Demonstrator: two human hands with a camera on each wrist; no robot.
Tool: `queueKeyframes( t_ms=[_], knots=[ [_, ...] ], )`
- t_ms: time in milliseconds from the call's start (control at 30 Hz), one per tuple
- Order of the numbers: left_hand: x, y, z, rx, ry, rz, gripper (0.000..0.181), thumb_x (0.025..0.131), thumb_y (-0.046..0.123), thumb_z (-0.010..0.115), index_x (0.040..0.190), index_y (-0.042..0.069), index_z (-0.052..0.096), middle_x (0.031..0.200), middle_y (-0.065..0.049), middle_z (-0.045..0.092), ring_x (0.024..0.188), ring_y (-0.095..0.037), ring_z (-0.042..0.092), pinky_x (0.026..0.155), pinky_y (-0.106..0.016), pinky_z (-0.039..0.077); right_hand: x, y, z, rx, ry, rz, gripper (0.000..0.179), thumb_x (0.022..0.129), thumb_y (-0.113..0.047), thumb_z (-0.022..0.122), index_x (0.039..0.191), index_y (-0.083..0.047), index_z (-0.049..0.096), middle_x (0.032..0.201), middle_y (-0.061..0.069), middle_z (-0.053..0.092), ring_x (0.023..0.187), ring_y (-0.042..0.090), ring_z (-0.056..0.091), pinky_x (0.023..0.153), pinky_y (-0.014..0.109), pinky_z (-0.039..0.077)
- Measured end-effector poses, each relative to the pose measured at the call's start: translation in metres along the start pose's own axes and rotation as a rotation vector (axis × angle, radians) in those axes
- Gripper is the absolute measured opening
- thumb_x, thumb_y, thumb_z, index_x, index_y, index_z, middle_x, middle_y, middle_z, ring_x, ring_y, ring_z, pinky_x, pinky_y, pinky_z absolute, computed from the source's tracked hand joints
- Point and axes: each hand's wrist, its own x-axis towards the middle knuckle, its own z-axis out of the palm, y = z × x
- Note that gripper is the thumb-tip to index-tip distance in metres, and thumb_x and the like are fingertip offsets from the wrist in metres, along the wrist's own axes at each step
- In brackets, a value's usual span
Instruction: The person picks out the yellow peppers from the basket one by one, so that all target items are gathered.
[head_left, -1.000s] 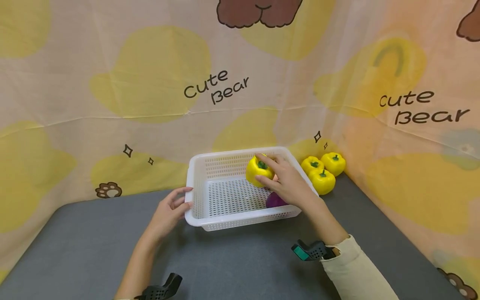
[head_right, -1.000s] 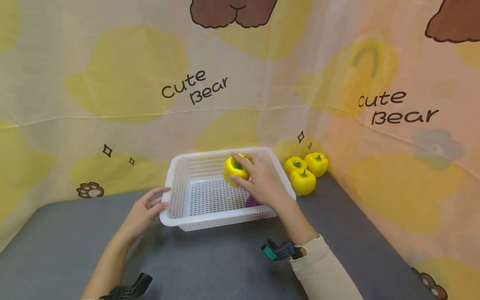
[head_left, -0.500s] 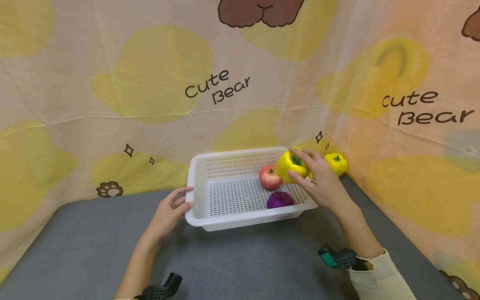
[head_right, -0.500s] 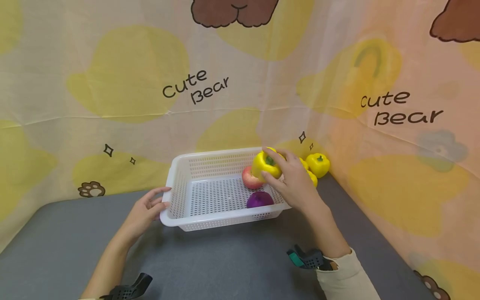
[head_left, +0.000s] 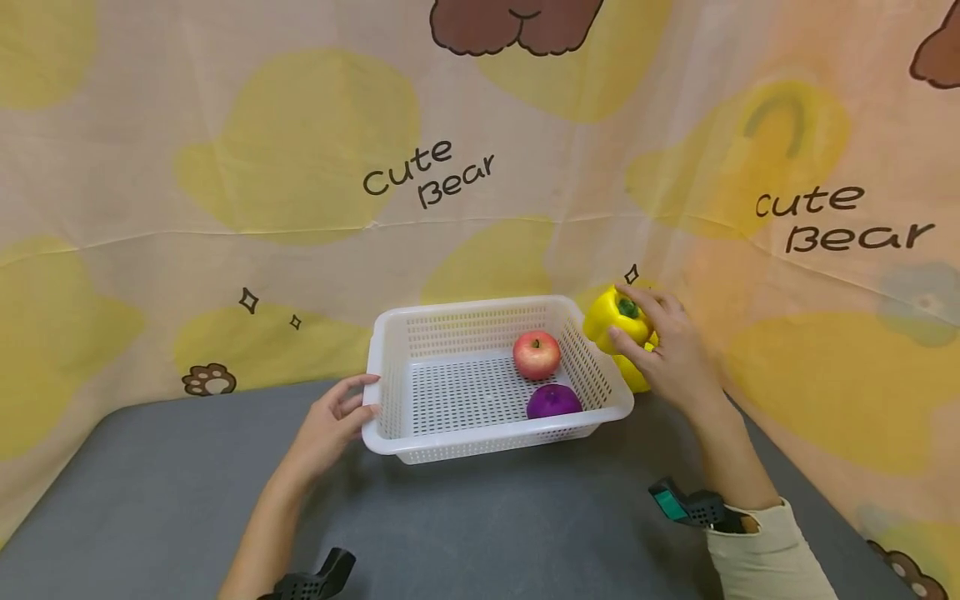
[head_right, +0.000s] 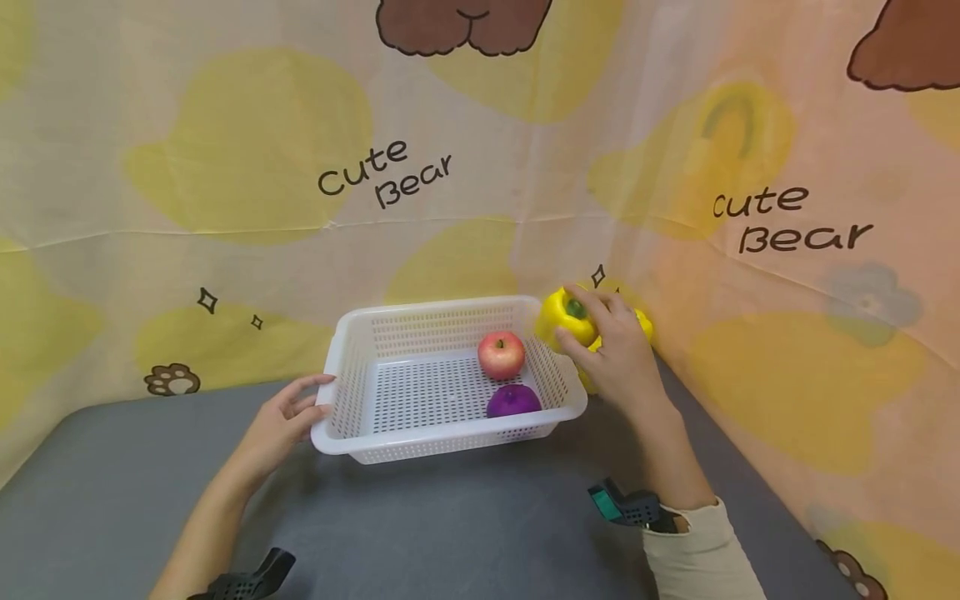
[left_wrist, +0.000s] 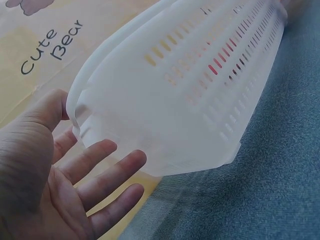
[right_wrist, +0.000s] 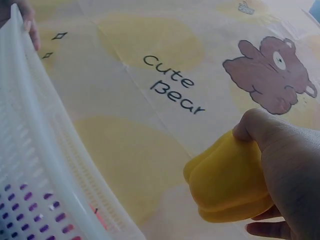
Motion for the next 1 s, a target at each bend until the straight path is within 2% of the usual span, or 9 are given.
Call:
queueKeyframes(
  t_ms=[400,700,1000],
  knots=[
    [0.001,-0.001,-0.002,-0.004,0.001,0.002,0.049,0.1,0.02,0.06,0.146,0.01,0.045,0.145,-0.023,0.057,0.115,-0.025,0.068,0.084,-0.027,0.057,0.001,0.013,-0.016,-0.03,0.096,0.026,0.054,0.095,-0.026,0.066,0.147,-0.021,0.051,0.136,0.027,0.053,0.11,0.043,0.053,0.086,0.063,0.049],
    [0.002,-0.002,0.0,-0.014,0.006,0.011,0.048,0.1,0.017,0.059,0.145,0.008,0.046,0.143,-0.025,0.058,0.112,-0.023,0.068,0.084,-0.028,0.058,0.001,0.02,-0.022,-0.05,0.1,0.071,0.056,0.096,-0.03,0.064,0.149,-0.022,0.049,0.141,0.028,0.05,0.114,0.047,0.051,0.087,0.066,0.049],
    [0.002,-0.002,0.0,-0.017,0.004,0.008,0.048,0.1,0.016,0.059,0.145,0.008,0.045,0.144,-0.026,0.057,0.114,-0.025,0.068,0.085,-0.03,0.058,0.001,0.035,-0.026,-0.1,0.121,0.101,0.056,0.098,-0.034,0.062,0.15,-0.019,0.048,0.139,0.03,0.05,0.119,0.047,0.049,0.085,0.059,0.044]
  ],
)
